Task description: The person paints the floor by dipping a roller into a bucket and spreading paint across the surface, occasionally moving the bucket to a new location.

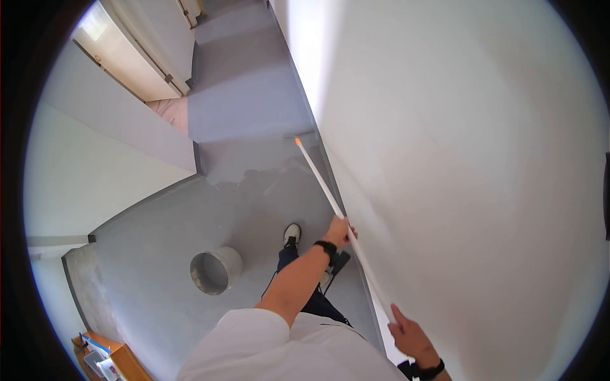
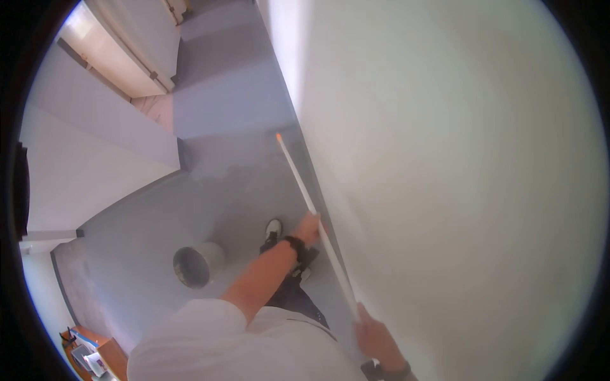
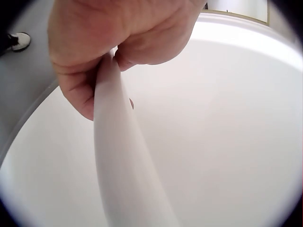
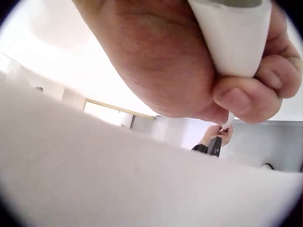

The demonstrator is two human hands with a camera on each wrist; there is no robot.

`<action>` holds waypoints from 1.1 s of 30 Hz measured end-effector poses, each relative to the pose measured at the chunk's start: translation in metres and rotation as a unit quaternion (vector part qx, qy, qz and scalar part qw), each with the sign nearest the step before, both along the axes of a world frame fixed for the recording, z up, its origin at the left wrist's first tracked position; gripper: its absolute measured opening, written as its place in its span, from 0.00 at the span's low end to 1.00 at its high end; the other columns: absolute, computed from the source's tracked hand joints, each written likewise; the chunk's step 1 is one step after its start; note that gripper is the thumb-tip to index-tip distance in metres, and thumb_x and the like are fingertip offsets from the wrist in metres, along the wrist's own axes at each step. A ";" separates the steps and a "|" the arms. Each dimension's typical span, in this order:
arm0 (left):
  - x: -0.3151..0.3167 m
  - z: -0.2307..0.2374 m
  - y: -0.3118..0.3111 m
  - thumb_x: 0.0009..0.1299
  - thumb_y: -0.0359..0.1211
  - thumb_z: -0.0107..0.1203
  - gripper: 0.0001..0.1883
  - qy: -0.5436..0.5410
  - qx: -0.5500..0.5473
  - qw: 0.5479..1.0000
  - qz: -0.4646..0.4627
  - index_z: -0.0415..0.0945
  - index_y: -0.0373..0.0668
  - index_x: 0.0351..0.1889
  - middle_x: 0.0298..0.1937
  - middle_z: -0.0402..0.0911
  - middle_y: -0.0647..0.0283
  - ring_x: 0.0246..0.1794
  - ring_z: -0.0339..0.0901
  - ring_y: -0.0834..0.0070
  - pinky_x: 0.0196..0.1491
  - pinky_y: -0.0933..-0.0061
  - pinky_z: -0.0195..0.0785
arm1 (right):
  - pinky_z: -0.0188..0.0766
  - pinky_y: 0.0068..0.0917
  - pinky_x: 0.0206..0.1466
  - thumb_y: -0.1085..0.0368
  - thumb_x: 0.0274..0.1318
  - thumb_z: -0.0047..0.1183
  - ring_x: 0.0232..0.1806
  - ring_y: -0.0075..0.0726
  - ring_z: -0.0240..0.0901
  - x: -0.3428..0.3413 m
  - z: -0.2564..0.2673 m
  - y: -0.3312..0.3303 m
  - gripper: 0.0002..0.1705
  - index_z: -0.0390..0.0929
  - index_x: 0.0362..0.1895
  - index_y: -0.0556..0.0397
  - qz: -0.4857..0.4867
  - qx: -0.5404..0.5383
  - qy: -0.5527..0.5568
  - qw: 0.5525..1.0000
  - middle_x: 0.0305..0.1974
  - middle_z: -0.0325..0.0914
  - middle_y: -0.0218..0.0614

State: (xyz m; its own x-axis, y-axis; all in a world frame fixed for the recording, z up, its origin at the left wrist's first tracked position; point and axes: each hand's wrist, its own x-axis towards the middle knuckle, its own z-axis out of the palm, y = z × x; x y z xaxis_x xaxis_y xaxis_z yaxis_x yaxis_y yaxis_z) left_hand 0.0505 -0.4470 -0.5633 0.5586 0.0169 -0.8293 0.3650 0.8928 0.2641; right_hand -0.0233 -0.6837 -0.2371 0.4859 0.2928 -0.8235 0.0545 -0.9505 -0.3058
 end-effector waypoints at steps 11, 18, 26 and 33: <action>0.012 -0.041 0.037 0.72 0.33 0.41 0.13 0.008 0.128 0.985 -0.114 0.59 0.38 0.52 0.34 0.70 0.52 0.31 0.74 0.58 0.34 0.52 0.74 | 0.69 0.26 0.39 0.58 0.59 0.45 0.31 0.32 0.71 -0.002 -0.058 0.001 0.34 0.55 0.69 0.50 -0.036 0.093 0.011 0.995 0.30 0.76 0.39; -0.074 0.017 -0.071 0.73 0.33 0.40 0.13 0.041 -0.004 0.997 -0.060 0.50 0.47 0.51 0.32 0.69 0.53 0.22 0.73 0.63 0.24 0.56 0.75 | 0.69 0.35 0.42 0.58 0.61 0.45 0.37 0.46 0.70 -0.072 0.028 -0.069 0.33 0.54 0.70 0.45 -0.015 0.037 0.005 0.999 0.34 0.74 0.49; -0.104 0.056 -0.114 0.73 0.32 0.39 0.13 0.035 -0.028 0.998 -0.032 0.49 0.45 0.52 0.34 0.67 0.53 0.24 0.72 0.63 0.26 0.56 0.76 | 0.68 0.40 0.33 0.62 0.61 0.45 0.27 0.50 0.72 -0.083 0.073 -0.090 0.31 0.57 0.69 0.41 -0.012 0.027 0.004 1.000 0.26 0.74 0.54; -0.064 0.007 -0.076 0.73 0.31 0.39 0.14 0.042 -0.017 0.998 -0.034 0.49 0.46 0.53 0.34 0.67 0.51 0.24 0.72 0.62 0.25 0.55 0.75 | 0.71 0.40 0.42 0.62 0.60 0.45 0.41 0.57 0.74 -0.051 0.009 -0.078 0.32 0.56 0.68 0.49 -0.048 -0.033 0.074 0.996 0.39 0.76 0.56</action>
State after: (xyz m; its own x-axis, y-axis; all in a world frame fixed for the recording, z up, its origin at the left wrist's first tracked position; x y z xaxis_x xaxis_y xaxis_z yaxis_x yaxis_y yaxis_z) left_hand -0.0133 -0.5231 -0.5568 0.4863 -0.0470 -0.8725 0.4439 0.8734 0.2003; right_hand -0.0744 -0.7620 -0.2281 0.3814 0.1943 -0.9037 -0.0775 -0.9675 -0.2407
